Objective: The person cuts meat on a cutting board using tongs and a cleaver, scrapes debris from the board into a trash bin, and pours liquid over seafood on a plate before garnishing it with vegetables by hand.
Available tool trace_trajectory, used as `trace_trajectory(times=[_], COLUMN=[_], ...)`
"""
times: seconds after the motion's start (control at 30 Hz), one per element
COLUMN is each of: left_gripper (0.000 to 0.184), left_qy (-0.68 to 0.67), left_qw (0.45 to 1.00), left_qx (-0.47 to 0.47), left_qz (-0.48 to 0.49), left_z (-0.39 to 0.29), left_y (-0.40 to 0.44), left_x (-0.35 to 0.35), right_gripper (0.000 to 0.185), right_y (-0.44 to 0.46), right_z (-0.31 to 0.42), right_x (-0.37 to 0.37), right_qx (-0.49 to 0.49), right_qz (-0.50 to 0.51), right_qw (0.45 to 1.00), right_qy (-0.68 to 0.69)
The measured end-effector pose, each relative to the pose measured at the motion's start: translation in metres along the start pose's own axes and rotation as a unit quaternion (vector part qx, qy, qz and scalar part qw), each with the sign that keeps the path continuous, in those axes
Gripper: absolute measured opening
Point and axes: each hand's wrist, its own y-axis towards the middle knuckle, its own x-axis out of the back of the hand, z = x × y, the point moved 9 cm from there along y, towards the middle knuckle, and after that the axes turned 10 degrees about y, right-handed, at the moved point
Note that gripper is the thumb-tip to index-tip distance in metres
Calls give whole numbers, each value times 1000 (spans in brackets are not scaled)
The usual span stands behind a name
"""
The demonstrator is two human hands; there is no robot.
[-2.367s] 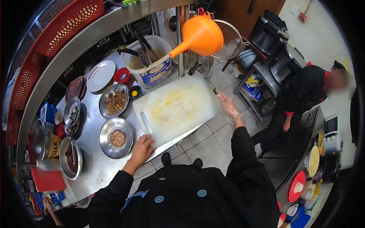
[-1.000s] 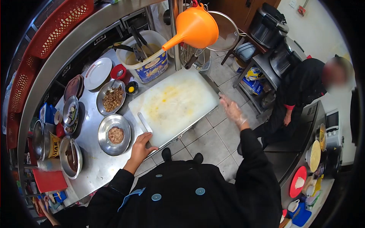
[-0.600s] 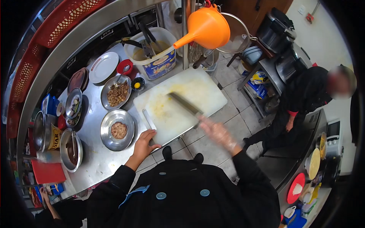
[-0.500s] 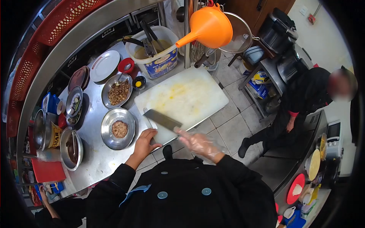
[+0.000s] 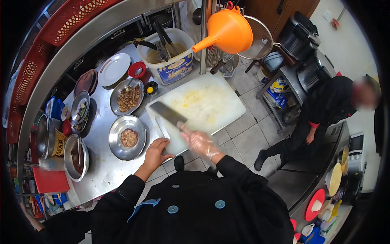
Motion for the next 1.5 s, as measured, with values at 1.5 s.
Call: trace_trajectory(times=[1.5], left_gripper=[57], left_qy=[38], left_qw=[999], left_qx=[3], left_qz=[12], left_z=[3], left_y=[-2], left_x=[-7], right_gripper=[42], right_y=[-106], right_z=[22], right_x=[67], right_qx=[-132], right_qz=[253], right_qw=[958], right_qy=[0])
